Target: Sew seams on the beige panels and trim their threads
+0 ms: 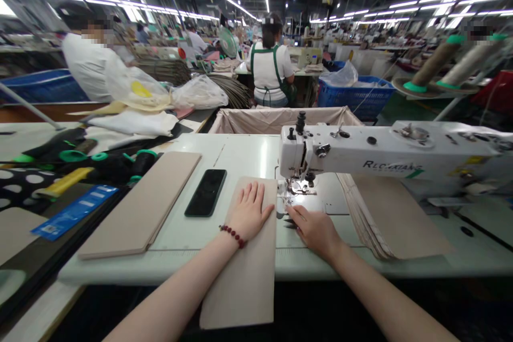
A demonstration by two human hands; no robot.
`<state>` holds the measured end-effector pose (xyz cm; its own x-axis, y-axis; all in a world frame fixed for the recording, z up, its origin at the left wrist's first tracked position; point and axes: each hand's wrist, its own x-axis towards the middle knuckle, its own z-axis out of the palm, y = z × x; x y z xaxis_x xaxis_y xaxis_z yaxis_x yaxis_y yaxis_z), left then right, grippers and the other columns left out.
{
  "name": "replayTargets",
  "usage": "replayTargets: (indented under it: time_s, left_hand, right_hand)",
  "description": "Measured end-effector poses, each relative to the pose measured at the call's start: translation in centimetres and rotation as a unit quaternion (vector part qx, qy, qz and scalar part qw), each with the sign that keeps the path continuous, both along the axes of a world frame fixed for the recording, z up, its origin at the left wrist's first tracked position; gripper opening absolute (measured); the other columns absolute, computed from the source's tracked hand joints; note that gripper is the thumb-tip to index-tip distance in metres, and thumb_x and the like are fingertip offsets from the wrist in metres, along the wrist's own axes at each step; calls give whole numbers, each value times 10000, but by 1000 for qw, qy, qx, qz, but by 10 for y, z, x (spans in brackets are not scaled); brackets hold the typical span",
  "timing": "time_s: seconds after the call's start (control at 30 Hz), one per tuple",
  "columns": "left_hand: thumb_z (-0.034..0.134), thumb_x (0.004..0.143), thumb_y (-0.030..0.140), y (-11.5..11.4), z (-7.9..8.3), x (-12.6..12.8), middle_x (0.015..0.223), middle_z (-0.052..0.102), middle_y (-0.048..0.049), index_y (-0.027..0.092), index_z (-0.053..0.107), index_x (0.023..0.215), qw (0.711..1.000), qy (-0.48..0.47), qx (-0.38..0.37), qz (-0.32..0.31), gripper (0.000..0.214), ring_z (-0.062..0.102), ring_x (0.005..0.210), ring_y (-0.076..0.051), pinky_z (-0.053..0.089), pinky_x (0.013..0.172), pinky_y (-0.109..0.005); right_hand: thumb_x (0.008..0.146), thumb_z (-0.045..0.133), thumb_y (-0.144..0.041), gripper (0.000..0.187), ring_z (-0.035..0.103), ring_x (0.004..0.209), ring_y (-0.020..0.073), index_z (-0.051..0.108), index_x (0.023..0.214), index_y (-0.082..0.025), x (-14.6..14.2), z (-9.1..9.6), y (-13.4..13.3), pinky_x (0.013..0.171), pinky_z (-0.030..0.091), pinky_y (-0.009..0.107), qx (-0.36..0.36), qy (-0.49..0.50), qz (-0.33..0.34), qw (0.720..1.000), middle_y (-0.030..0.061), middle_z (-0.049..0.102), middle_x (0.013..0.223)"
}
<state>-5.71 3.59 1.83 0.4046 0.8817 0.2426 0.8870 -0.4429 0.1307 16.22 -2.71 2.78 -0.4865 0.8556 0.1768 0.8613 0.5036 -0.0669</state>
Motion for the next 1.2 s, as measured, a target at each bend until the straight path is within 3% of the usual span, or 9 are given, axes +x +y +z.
replayTargets:
  time_s: [0.13, 0.2, 0.27, 0.37, 0.43, 0.5, 0.63, 0.83, 1.2]
  left_hand:
    - [413, 945, 527, -43, -4, -17, 1541, 284, -123, 158, 309, 1481, 998, 25, -19, -51, 659, 237, 1422, -297, 223, 1141, -476]
    - [402, 947, 542, -73, 1, -23, 1568, 217, -90, 192, 236, 1509, 994, 40, -35, -93, 683, 200, 1435, -277, 210, 1154, -466]
    - [391, 955, 534, -99, 8, -24, 1581, 168, -68, 214, 170, 1524, 988, 55, -55, -131, 689, 180, 1442, -264, 200, 1161, -465]
    - [380, 977, 489, -122, 16, -18, 1584, 161, -29, 260, 133, 1526, 978, 63, -84, -179, 644, 193, 1441, -240, 200, 1168, -457]
    - [377, 988, 459, -126, 18, -12, 1579, 182, -13, 280, 136, 1523, 973, 59, -95, -203, 614, 213, 1435, -230, 209, 1169, -452]
    - [384, 992, 433, -126, 17, -8, 1572, 211, -6, 290, 148, 1520, 970, 50, -97, -216, 595, 237, 1428, -228, 222, 1167, -451]
    - [405, 992, 399, -121, 14, -6, 1560, 251, -7, 293, 175, 1515, 969, 39, -94, -226, 581, 271, 1415, -233, 235, 1163, -459]
    - [422, 988, 388, -121, 12, -7, 1557, 263, -4, 303, 198, 1510, 970, 33, -92, -225, 575, 283, 1410, -240, 246, 1159, -467]
    - [429, 982, 392, -121, 12, -8, 1550, 281, -14, 306, 232, 1503, 970, 22, -87, -228, 563, 317, 1395, -251, 274, 1148, -471]
  right_hand:
    - [857, 474, -164, 501, 625, 853, 205, 464, 1357, -188, 6, -5, -52, 673, 465, 297, -6, 19, 87, 996, 113, 610, 1235]
    - [857, 467, -183, 483, 626, 824, 199, 469, 1339, -199, 7, -9, -81, 669, 463, 297, -23, 95, 121, 988, 93, 662, 1095]
    - [895, 459, -239, 326, 619, 722, 175, 538, 1209, -202, 7, -12, -105, 636, 454, 278, -64, 205, 33, 976, 48, 674, 890]
    - [946, 450, -362, 166, 601, 627, 151, 540, 978, -227, 5, -15, -126, 592, 436, 251, -146, 308, -171, 925, -14, 624, 728]
    - [970, 407, -402, 187, 621, 673, 157, 508, 971, -244, 5, -17, -134, 616, 436, 255, -187, 326, -230, 898, -20, 629, 762]
    - [986, 371, -411, 200, 641, 746, 169, 493, 1019, -257, 7, -21, -141, 646, 433, 266, -204, 324, -247, 890, -12, 647, 830]
    - [986, 371, -430, 211, 649, 725, 196, 488, 1016, -257, 10, -29, -148, 600, 394, 285, -197, 267, -277, 902, -11, 650, 795]
    - [998, 348, -375, 204, 631, 631, 191, 474, 903, -245, 3, -29, -143, 555, 336, 288, -187, 217, -249, 925, -20, 613, 697]
    - [1000, 348, -351, 198, 627, 613, 186, 463, 887, -236, -2, -30, -142, 549, 333, 286, -173, 224, -243, 928, -10, 612, 695]
